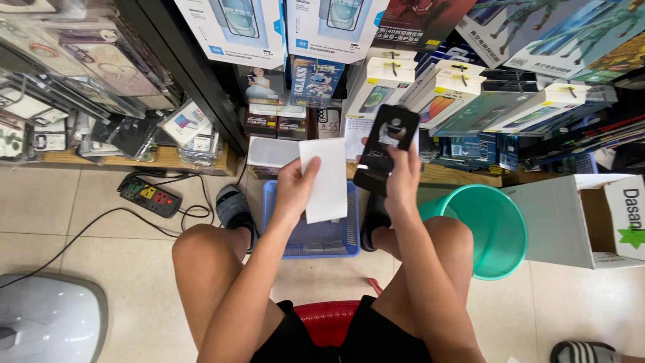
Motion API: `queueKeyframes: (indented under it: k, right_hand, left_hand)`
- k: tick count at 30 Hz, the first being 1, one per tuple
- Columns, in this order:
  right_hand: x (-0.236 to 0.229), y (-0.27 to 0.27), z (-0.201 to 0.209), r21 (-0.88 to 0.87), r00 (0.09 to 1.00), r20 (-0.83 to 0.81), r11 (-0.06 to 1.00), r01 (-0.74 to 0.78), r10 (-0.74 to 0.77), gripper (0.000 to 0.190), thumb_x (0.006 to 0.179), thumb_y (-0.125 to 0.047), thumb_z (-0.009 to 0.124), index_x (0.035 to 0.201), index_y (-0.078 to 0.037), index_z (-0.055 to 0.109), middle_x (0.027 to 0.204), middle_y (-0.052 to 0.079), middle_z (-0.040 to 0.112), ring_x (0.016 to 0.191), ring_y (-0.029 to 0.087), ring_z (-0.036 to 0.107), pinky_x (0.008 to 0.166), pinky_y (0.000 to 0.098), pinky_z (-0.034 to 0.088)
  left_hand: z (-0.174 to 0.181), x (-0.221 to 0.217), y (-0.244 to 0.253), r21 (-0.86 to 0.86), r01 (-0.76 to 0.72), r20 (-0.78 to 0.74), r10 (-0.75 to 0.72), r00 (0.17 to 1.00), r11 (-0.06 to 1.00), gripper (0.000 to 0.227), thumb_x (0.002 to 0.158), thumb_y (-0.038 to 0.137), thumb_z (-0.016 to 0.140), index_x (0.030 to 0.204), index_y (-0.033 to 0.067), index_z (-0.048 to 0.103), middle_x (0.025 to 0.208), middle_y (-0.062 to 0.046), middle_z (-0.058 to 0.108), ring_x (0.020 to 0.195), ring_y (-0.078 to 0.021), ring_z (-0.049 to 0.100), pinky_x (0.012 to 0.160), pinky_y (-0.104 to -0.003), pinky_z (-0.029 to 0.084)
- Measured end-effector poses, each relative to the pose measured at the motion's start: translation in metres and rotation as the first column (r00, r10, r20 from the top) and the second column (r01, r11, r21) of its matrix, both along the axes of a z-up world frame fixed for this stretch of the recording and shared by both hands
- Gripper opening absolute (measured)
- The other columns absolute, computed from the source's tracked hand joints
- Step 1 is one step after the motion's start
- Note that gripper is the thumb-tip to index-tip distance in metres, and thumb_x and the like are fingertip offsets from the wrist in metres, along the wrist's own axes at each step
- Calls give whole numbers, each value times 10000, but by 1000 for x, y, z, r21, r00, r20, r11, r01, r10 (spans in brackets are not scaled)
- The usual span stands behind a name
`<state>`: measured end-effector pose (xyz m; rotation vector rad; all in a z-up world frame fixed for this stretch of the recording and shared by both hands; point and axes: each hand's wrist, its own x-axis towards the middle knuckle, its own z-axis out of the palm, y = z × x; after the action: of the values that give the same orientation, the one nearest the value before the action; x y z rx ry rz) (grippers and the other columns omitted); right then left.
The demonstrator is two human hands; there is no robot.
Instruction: The person wipes a product box with a cloth and removes screen protectors from their individual white paper sleeves.
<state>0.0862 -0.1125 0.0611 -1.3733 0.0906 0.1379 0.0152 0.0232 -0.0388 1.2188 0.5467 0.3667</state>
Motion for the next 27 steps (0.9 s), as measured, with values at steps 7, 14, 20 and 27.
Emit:
queueKeyframes:
  k: [7,14,20,27]
  right_hand:
    - [60,-55,-66,107,979,9,974,200,-202,688,1063,-390,679,1650,-220,365,1589,248,435,1355,365,574,1100,573,494]
    - [65,-54,-70,260,983,173,965,20,-67,462,1066,-101,614,1503,-233,542,1103,57,769,834,157,780,755,316,703]
    - [60,-47,-72,229,983,182,973,-29,-13,290,1045,-91,658,1316,-170,592,1022,58,776,788,210,807,663,331,708]
    - [63,-50,-87,168,973,220,980,-106,68,248,1029,-85,671,1262,-140,609,962,48,770,786,213,809,632,333,704]
  left_hand:
    - [-13,2,-15,33,152,-18,-151,988,988,218,912,232,872,779,100,760,629,-8,717,589,-34,650,551,-184,527]
    - [-15,4,-18,84,269,42,-273,961,959,177,927,220,847,850,79,771,665,-17,725,603,-52,624,586,-205,540]
    - [13,0,-20,91,285,83,-293,953,954,119,939,197,829,908,95,776,688,15,727,637,-32,637,617,-204,563]
    - [2,-1,-10,117,268,130,-282,951,956,91,955,175,810,946,87,791,702,-3,744,664,-35,630,644,-220,566]
